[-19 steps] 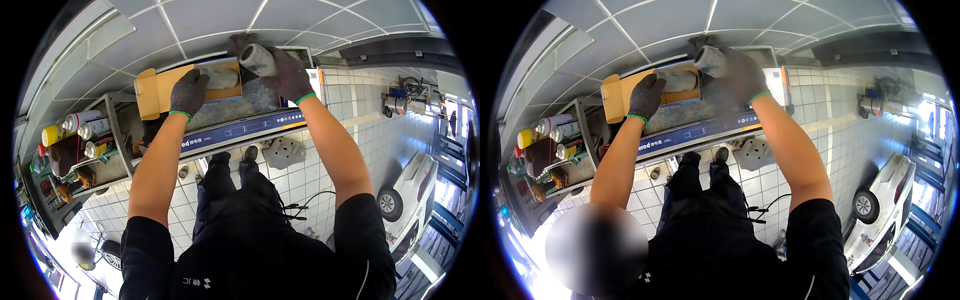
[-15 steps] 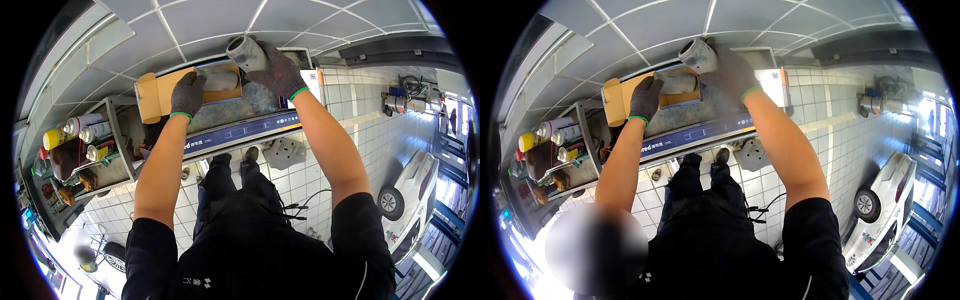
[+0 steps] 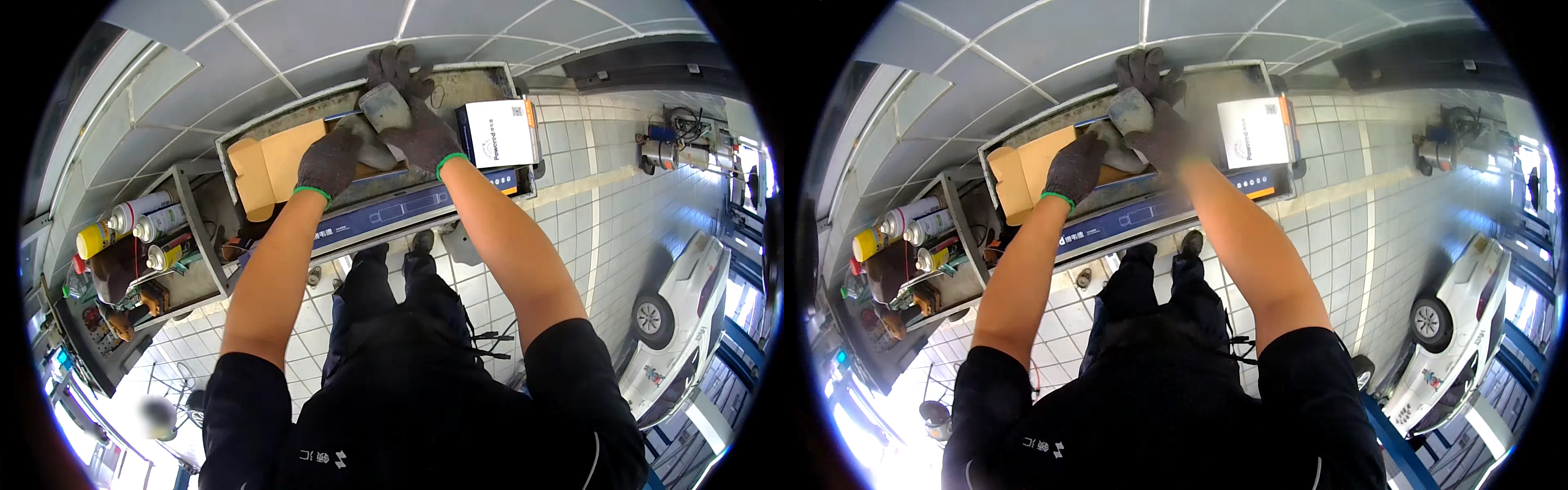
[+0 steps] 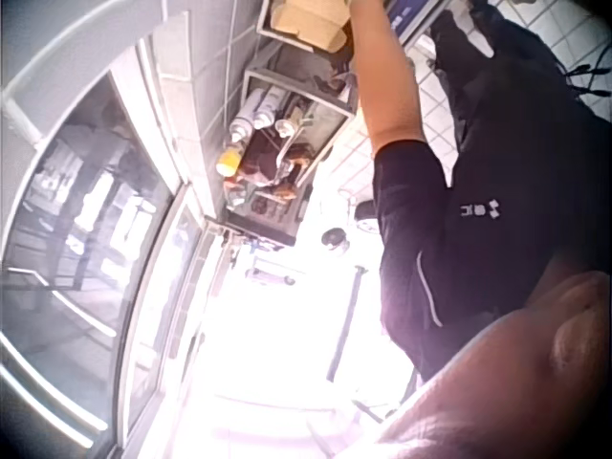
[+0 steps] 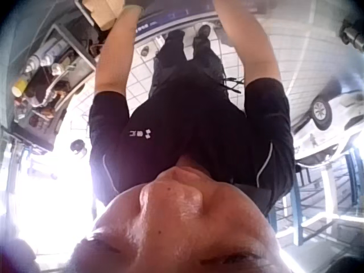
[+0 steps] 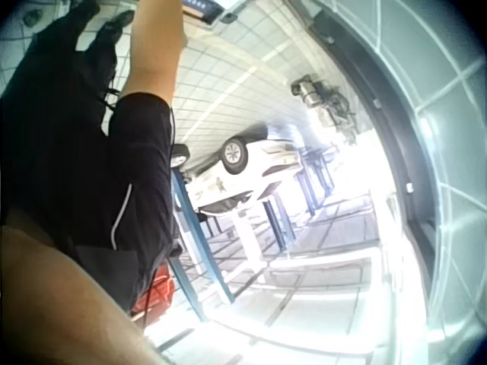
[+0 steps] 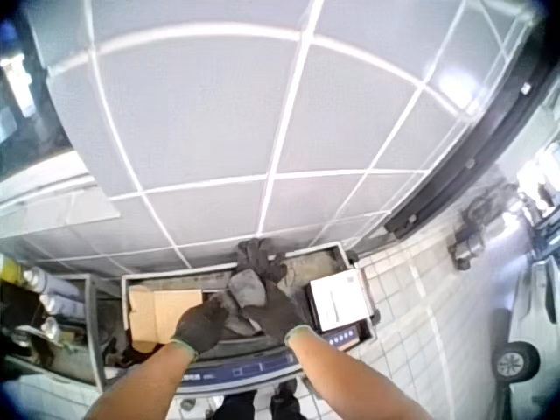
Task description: The person walks through a garage, picks up a wrench from the floor, and hands it to a coworker. The person then moves to a tool cart, opens several drawers, and organizes various wrenches and sockets into their designated slots. Finally, the person retrieves a new part from a box on a shelf.
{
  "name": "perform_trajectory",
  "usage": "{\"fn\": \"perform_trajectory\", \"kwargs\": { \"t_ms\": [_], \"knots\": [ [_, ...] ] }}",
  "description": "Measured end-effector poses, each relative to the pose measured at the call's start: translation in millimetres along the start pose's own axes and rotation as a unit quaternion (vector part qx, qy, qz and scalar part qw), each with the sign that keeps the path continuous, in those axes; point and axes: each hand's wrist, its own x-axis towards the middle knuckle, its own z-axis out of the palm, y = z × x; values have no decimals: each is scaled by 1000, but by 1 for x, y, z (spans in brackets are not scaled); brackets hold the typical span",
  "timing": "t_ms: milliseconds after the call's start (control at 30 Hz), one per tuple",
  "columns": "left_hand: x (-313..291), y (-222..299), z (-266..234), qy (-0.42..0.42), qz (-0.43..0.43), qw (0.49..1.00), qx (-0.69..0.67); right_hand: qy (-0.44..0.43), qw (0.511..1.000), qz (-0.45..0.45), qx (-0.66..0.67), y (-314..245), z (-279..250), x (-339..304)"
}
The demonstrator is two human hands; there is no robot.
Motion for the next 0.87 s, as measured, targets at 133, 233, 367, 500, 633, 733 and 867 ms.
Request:
{"fn": "perform_trajectory", "kwargs": {
  "t_ms": [133,233,367,500,633,733,867],
  "knots": [
    [5,14,-12,-87,-32,995,-29,-3,997,-8,-70,0,0,3],
    [20,1,-8,-124,-23,991,44,15,995,-40,-87,13,19,3],
    [62,-18,7,-250,-142,958,22,-26,996,-16,-86,-7,4,4],
    [87,23,2,-234,-280,931,-11,5,991,8,-135,-20,-4,-13],
    [69,16,1,-135,-315,939,2,45,999,-25,-1,-31,-48,-53],
    [15,17,2,115,-303,941,-96,115,992,15,-44,-5,-126,-96],
    [11,65,-12,209,-143,967,-29,118,920,10,373,134,-204,-126]
  ]
}}
